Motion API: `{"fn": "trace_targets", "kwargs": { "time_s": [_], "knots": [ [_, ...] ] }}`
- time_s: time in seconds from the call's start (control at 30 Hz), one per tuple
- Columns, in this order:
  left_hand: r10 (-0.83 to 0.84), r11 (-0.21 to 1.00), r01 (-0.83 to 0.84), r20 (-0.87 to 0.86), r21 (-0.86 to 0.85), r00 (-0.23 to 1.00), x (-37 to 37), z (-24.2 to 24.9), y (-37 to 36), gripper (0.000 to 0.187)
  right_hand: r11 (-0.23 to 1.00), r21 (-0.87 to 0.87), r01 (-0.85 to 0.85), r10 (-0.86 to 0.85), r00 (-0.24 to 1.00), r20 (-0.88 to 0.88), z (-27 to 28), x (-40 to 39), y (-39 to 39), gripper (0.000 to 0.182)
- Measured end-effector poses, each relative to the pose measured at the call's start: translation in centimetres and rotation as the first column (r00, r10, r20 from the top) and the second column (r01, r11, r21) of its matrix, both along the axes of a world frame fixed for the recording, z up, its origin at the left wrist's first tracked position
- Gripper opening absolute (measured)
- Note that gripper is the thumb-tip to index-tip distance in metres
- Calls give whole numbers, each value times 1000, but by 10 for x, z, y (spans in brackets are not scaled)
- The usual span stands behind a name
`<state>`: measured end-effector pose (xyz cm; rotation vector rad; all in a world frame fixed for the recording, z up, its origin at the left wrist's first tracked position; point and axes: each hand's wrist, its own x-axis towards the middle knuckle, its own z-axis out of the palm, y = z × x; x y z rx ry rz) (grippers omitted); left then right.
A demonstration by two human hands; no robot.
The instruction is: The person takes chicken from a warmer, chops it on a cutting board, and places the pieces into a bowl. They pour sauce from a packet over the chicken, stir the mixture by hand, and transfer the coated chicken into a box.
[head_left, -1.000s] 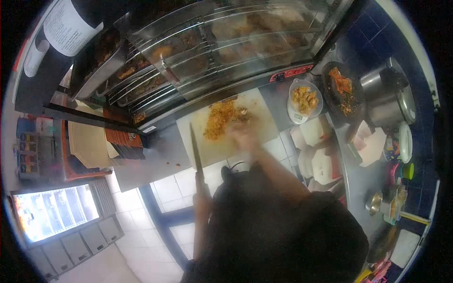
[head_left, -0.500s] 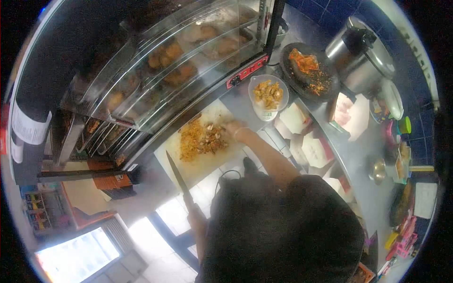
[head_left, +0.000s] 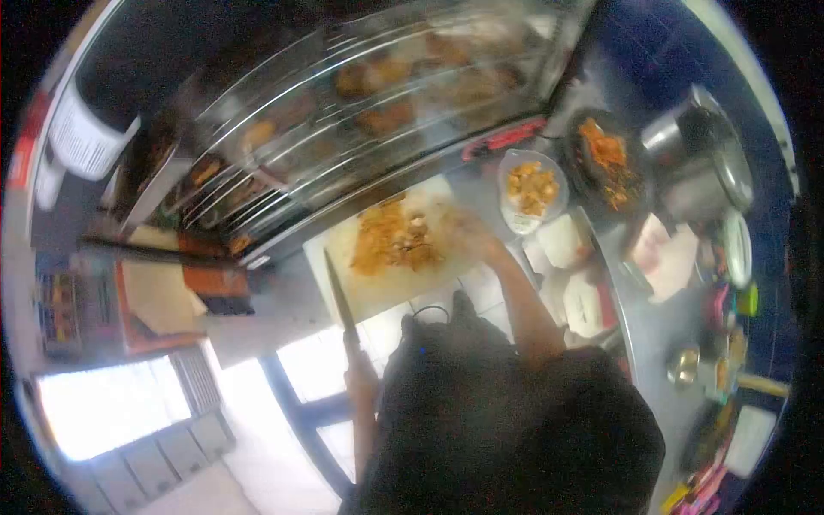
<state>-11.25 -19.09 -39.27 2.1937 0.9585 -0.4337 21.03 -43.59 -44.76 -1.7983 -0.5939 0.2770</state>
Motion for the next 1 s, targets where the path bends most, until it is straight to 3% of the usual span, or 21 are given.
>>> {"fn": "trace_targets", "kwargs": {
  "time_s": [0.03,0.07,0.13,0.17,0.2,0.27,0.3,0.37,0.4,0.43,0.47,0.5,0.57,0.6,0.67,0.7,0.73,0.77,0.9,0.97,1.0],
  "knots": [
    [6,1000,-10,-135,-29,991,2,-6,7,57,1000,-15,-16,12,978,-210,43,-8,5,39],
    [18,1000,-18,-15,11,1000,-3,-18,8,46,998,-36,-43,24,910,-414,87,-19,18,40],
    [-45,997,29,236,69,971,-14,-19,8,47,993,-58,-104,67,891,-449,122,-52,58,40],
    [-119,991,89,367,96,923,-13,-11,9,56,990,-93,-106,49,877,-478,128,-63,81,40],
    [-66,997,49,363,55,929,-12,-4,8,55,986,-81,-146,90,872,-482,120,-70,103,40],
    [-10,999,-5,352,42,936,-15,-8,4,54,805,-356,-475,363,868,-337,90,-81,145,31],
    [9,999,-26,352,45,936,-16,-4,1,54,796,-353,-492,383,860,-337,80,-87,159,31],
    [141,989,-119,343,-85,929,-13,18,-3,56,714,-545,-439,446,886,-128,58,-99,182,35],
    [125,992,-109,314,-68,941,-10,28,-3,58,704,-549,-451,461,878,-130,32,-106,188,35],
    [144,989,-127,316,-74,938,-9,30,-1,58,901,-167,-400,356,903,-240,0,-113,190,35],
    [90,996,-86,275,-26,957,-9,30,-1,58,951,219,-219,290,876,-386,-17,-117,191,35],
    [38,999,-42,227,14,973,-11,29,-3,59,950,204,-237,302,870,-390,-10,-122,190,35],
    [32,999,-38,271,17,962,-10,19,-7,60,839,542,42,263,841,-472,14,-126,186,29],
    [-1,999,-12,312,39,950,-9,15,-8,61,846,532,31,268,838,-475,8,-121,185,29],
    [-6,999,-6,267,45,964,-4,14,-12,62,797,536,277,464,286,-838,-17,-107,183,31],
    [-26,998,13,218,60,976,-2,14,-13,63,801,531,276,461,282,-842,-7,-112,183,31],
    [-24,998,12,214,56,977,2,17,-13,63,896,435,90,293,616,-731,12,-119,183,28],
    [-30,999,21,186,50,982,5,23,-12,63,965,258,-37,158,869,-469,23,-125,182,26],
    [-63,997,56,132,59,989,4,49,-10,62,982,173,74,62,740,-670,-6,-126,183,26],
    [-83,996,81,52,41,995,1,65,-12,62,855,450,257,296,470,-832,16,-123,188,29],
    [-94,995,95,-30,25,995,0,69,-12,63,855,447,264,291,469,-834,8,-119,189,29]
  ]
}}
